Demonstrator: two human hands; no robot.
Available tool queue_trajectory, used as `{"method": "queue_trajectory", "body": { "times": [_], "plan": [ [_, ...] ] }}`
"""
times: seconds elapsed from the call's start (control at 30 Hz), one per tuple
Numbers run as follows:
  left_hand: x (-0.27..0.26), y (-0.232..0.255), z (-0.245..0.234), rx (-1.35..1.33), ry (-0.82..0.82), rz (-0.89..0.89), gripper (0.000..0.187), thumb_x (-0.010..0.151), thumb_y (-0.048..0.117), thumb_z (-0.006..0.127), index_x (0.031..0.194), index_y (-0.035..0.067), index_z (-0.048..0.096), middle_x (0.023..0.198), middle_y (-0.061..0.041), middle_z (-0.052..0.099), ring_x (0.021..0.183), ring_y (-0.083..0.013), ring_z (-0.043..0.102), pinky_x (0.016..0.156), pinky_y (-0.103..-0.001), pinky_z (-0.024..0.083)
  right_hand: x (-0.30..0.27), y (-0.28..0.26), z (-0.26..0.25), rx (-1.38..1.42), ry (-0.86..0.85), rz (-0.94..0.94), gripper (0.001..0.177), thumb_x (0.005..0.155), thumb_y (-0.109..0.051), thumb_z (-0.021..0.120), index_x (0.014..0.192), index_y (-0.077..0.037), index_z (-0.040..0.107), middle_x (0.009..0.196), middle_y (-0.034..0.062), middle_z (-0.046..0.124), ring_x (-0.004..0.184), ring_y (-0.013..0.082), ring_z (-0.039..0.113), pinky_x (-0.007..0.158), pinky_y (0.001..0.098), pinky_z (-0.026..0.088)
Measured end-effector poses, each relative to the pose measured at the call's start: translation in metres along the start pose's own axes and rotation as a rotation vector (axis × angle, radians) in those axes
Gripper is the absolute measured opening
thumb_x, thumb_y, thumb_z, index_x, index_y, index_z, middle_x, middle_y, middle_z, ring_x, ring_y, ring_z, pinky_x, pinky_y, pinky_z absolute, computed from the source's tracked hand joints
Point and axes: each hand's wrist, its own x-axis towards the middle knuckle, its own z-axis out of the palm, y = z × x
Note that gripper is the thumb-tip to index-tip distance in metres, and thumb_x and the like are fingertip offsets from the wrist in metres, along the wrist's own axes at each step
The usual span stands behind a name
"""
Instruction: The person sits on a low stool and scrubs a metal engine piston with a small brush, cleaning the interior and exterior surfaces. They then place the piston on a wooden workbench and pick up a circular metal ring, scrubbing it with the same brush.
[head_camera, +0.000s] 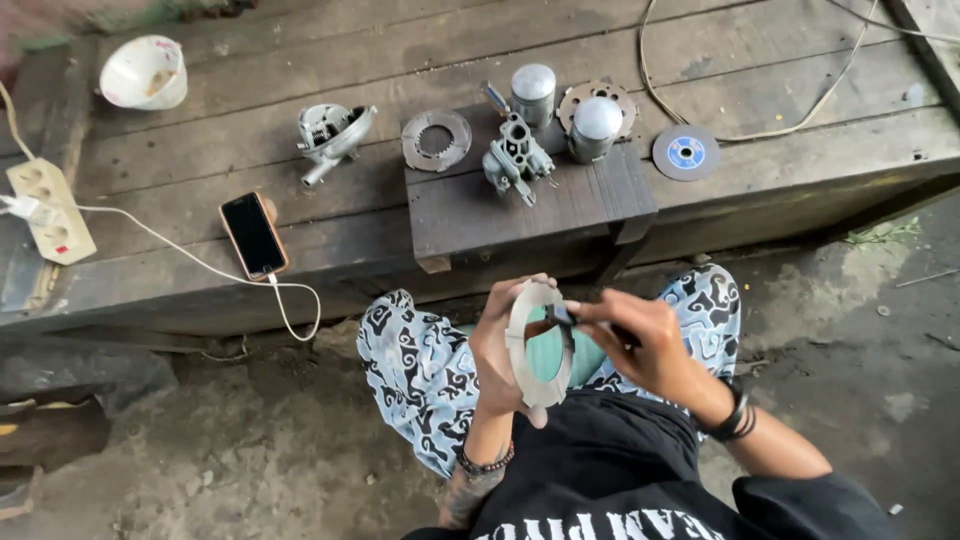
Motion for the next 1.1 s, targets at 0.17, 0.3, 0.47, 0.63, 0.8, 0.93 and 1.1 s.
{"method": "queue_trajectory", "body": {
  "times": [0.17, 0.3, 0.47, 0.63, 0.8, 0.93, 1.1],
  "plan": [
    [-0.014, -0.011, -0.022, 0.088, 0.145, 0.009, 0.118, 0.055, 0.055, 0.098, 0.141, -0.009, 0.047, 0.141, -0.040, 0.049, 0.135, -0.0486, 0.051, 0.096, -0.058, 0.057, -0.040, 0.003, 0.024, 0.089, 0.046, 0.117, 0.010, 0.090, -0.003, 0.070, 0.099, -0.003, 0.075, 0.069, 0.0091, 0.065, 0.047, 0.0284, 0.058, 0.052, 0.0333, 0.052],
    [-0.016, -0.006, 0.014, 0.245, 0.086, -0.025, 0.123, 0.050, 0.062, 0.097, 0.145, -0.002, 0.051, 0.144, -0.031, 0.052, 0.136, -0.0411, 0.053, 0.097, -0.050, 0.058, -0.045, 0.018, 0.017, 0.062, 0.159, 0.232, 0.033, 0.093, 0.002, 0.064, 0.126, 0.001, 0.066, 0.088, 0.0155, 0.074, 0.062, 0.0292, 0.070, 0.063, 0.0410, 0.056],
    [-0.010, 0.000, 0.021, 0.384, -0.098, -0.046, 0.111, 0.062, 0.063, 0.089, 0.148, 0.004, 0.053, 0.147, -0.020, 0.051, 0.140, -0.0371, 0.053, 0.100, -0.046, 0.061, -0.040, -0.001, 0.016, 0.100, 0.148, 0.166, 0.023, 0.099, 0.002, 0.055, 0.121, 0.004, 0.063, 0.099, 0.0134, 0.069, 0.085, 0.0247, 0.066, 0.080, 0.0349, 0.055],
    [-0.005, 0.014, 0.025, 0.518, -0.221, -0.110, 0.105, 0.065, 0.058, 0.087, 0.152, 0.012, 0.050, 0.149, -0.015, 0.051, 0.140, -0.0305, 0.056, 0.099, -0.037, 0.062, -0.051, 0.011, 0.014, 0.056, 0.082, 0.230, 0.020, 0.099, -0.011, 0.063, 0.116, -0.006, 0.071, 0.097, 0.0038, 0.071, 0.078, 0.0123, 0.066, 0.073, 0.0277, 0.052],
    [-0.002, -0.001, 0.023, 0.054, -0.008, 0.069, 0.109, 0.077, 0.050, 0.095, 0.152, -0.005, 0.040, 0.147, -0.021, 0.049, 0.138, -0.0354, 0.053, 0.120, -0.049, 0.044, -0.036, -0.001, 0.002, 0.119, 0.014, 0.040, 0.014, 0.100, -0.010, 0.060, 0.105, 0.001, 0.068, 0.081, 0.0085, 0.063, 0.061, 0.0172, 0.054, 0.061, 0.0278, 0.046],
    [-0.002, 0.018, 0.027, 0.309, -0.101, -0.079, 0.105, 0.066, 0.061, 0.090, 0.144, 0.003, 0.050, 0.145, -0.014, 0.051, 0.138, -0.0283, 0.054, 0.102, -0.040, 0.059, -0.044, 0.018, 0.011, 0.281, 0.185, 0.340, 0.032, 0.109, -0.025, 0.051, 0.123, -0.001, 0.064, 0.063, -0.0076, 0.039, 0.052, 0.0007, 0.028, 0.048, 0.0205, 0.022],
    [-0.014, -0.007, 0.009, 0.205, -0.153, -0.216, 0.109, 0.074, 0.062, 0.087, 0.154, 0.000, 0.045, 0.152, -0.013, 0.046, 0.145, -0.0310, 0.050, 0.105, -0.041, 0.058, -0.045, -0.014, 0.014, 0.132, 0.037, 0.115, 0.017, 0.100, -0.010, 0.059, 0.103, 0.005, 0.063, 0.078, 0.0071, 0.051, 0.066, 0.0173, 0.048, 0.062, 0.0299, 0.039]
  ]
}}
